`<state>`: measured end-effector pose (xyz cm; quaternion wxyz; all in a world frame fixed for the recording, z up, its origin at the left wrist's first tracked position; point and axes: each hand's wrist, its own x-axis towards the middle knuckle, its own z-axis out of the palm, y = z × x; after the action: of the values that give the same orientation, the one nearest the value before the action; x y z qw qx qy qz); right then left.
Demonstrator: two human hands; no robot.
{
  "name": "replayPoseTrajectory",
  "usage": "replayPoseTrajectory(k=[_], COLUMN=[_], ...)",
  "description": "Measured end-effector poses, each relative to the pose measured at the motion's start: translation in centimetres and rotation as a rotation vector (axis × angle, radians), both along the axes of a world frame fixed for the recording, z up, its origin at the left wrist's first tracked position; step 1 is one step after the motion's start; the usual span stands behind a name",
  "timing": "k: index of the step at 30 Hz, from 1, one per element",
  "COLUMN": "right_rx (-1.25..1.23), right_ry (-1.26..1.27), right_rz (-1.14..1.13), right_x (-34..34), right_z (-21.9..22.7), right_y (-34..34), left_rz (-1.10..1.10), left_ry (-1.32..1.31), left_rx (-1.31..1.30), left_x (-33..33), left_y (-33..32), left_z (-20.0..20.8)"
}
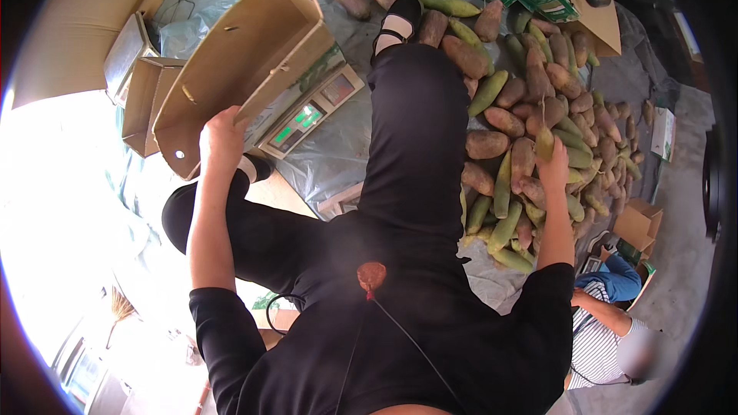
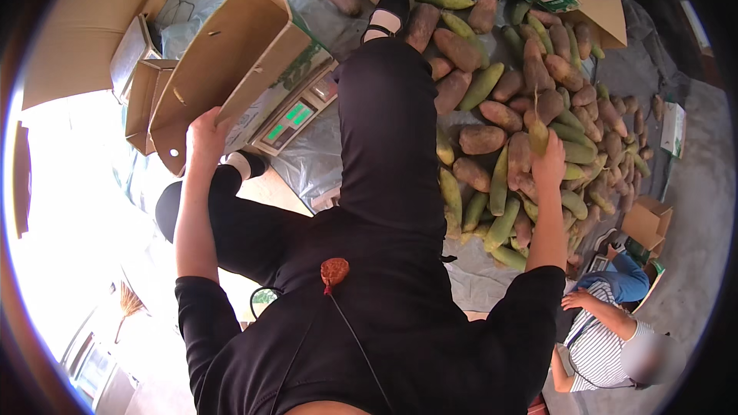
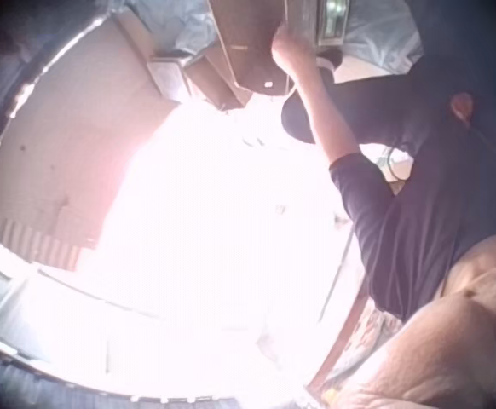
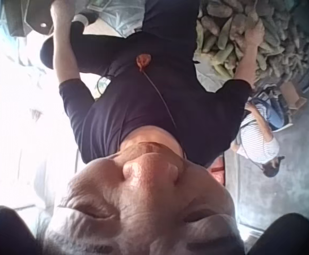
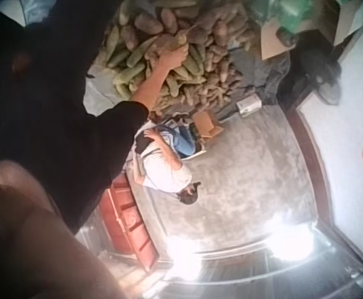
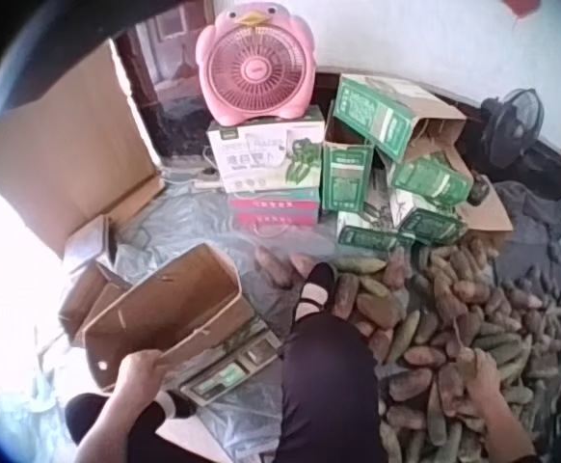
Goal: Picking up large produce items from a pile on the floor, weighing them in a cardboard bag, and setting the bag aside.
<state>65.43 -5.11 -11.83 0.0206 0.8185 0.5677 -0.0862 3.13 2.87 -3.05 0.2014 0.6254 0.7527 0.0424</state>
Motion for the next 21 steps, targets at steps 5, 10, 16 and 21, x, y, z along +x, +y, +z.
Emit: replayPoseTrajectory(k=[5,10,16,21], right_rx=[0.318,0.398,0.340,0.123], right_ry=[0.512,1.050,1.042,0.573], right_rz=[0.189,0.533,1.016,1.206], right_x=[-9.5,-22.4,-38.9,-49.8], right_z=[7.9,18.0,21.2,14.6], right_y=[10.7,17.2,20.9,22.1], left_rz=[-0.058,-0.039,-0.021,-0.091], left_ry=[0.048,0.023,0.055,0.088], left_rx=[-0.004,0.051,0.051,0.008], left_x=[0.4,-0.1,0.1,0.8], left_y=[-0.7,-1.0,-1.2,-0.5], left_z=[-1.6,-2.3,-1.5,-1.5])
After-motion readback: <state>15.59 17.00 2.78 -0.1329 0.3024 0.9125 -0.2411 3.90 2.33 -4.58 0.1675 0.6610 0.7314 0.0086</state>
